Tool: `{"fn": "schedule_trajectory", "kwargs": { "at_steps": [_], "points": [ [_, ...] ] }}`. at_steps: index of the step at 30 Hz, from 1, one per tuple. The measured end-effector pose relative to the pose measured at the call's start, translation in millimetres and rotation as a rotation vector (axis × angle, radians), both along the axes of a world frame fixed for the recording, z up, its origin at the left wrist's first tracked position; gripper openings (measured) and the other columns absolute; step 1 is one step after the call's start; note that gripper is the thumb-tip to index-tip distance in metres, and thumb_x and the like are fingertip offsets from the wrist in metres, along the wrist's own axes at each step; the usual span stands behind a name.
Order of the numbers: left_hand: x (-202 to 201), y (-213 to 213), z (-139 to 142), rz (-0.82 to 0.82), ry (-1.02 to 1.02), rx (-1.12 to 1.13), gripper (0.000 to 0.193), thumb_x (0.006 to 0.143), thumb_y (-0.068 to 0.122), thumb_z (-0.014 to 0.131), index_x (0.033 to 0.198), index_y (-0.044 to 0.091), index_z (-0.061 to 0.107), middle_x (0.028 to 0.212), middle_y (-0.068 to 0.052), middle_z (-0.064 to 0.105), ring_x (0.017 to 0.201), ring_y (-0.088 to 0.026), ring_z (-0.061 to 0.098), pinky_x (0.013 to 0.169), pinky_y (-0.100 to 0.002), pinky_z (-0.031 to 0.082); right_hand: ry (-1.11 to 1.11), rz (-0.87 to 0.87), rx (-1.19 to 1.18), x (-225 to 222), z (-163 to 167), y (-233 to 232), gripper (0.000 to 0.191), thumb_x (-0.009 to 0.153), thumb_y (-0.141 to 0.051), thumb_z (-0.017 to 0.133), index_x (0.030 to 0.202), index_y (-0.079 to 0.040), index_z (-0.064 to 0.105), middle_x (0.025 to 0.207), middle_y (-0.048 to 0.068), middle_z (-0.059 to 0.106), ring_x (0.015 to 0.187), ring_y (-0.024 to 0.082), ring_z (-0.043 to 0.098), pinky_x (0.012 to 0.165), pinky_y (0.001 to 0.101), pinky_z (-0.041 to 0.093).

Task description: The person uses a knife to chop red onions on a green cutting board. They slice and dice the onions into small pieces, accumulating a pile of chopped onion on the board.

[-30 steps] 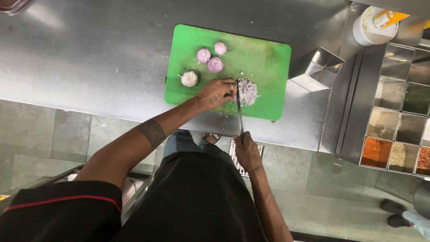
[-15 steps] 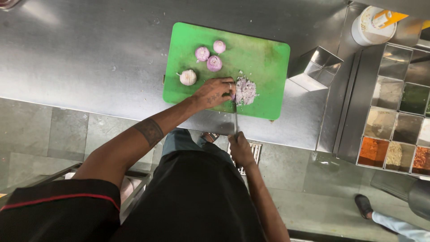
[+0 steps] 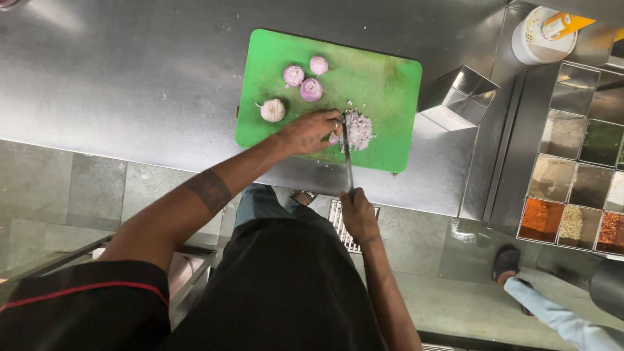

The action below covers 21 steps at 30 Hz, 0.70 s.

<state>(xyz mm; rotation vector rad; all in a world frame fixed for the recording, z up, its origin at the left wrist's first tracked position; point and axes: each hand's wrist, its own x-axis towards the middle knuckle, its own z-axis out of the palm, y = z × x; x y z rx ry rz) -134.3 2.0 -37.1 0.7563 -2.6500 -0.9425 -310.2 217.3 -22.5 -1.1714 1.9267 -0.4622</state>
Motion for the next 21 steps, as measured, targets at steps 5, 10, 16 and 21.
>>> {"fn": "schedule_trajectory", "kwargs": {
  "at_steps": [5, 10, 16, 21],
  "points": [
    [1.2, -8.3, 13.1, -0.008, -0.028, -0.002, 0.03, 0.079, 0.018, 0.082, 0.102, 0.008, 0.065, 0.114, -0.01, 0.061, 0.11, -0.031, 0.062, 0.096, -0.044, 0.052, 0.041, -0.012, -0.002, 14.8, -5.0, 3.7, 0.033, 0.099, -0.032, 0.058, 0.098, 0.002, 0.055, 0.086, 0.033, 0.07, 0.088, 0.054, 0.066, 0.079, 0.0586, 0.051],
    [-0.2, -6.5, 23.7, -0.01, -0.047, 0.022, 0.026, 0.078, 0.018, 0.082, 0.095, 0.006, 0.065, 0.109, -0.01, 0.062, 0.106, -0.031, 0.065, 0.094, -0.045, 0.052, 0.083, -0.031, 0.025, 25.3, -12.8, 5.4, 0.032, 0.099, -0.03, 0.059, 0.097, 0.002, 0.054, 0.085, 0.033, 0.07, 0.089, 0.054, 0.067, 0.078, 0.0583, 0.052],
    [0.0, -11.7, 16.8, -0.02, 0.019, 0.014, 0.024, 0.077, 0.017, 0.083, 0.091, 0.006, 0.066, 0.107, -0.011, 0.063, 0.102, -0.032, 0.066, 0.091, -0.045, 0.053, 0.097, 0.037, 0.025, 32.3, -21.0, 7.2, 0.032, 0.103, -0.027, 0.057, 0.106, 0.004, 0.047, 0.087, 0.037, 0.066, 0.088, 0.058, 0.063, 0.079, 0.062, 0.049],
    [2.6, -11.7, 12.0, -0.038, 0.04, 0.027, 0.025, 0.078, 0.017, 0.082, 0.09, 0.004, 0.065, 0.103, -0.009, 0.064, 0.098, -0.03, 0.067, 0.088, -0.044, 0.054, 0.032, -0.005, 0.001, 32.4, -23.8, 9.6, 0.03, 0.101, -0.027, 0.056, 0.099, 0.002, 0.049, 0.088, 0.034, 0.069, 0.09, 0.055, 0.065, 0.077, 0.06, 0.051]
  ]
}}
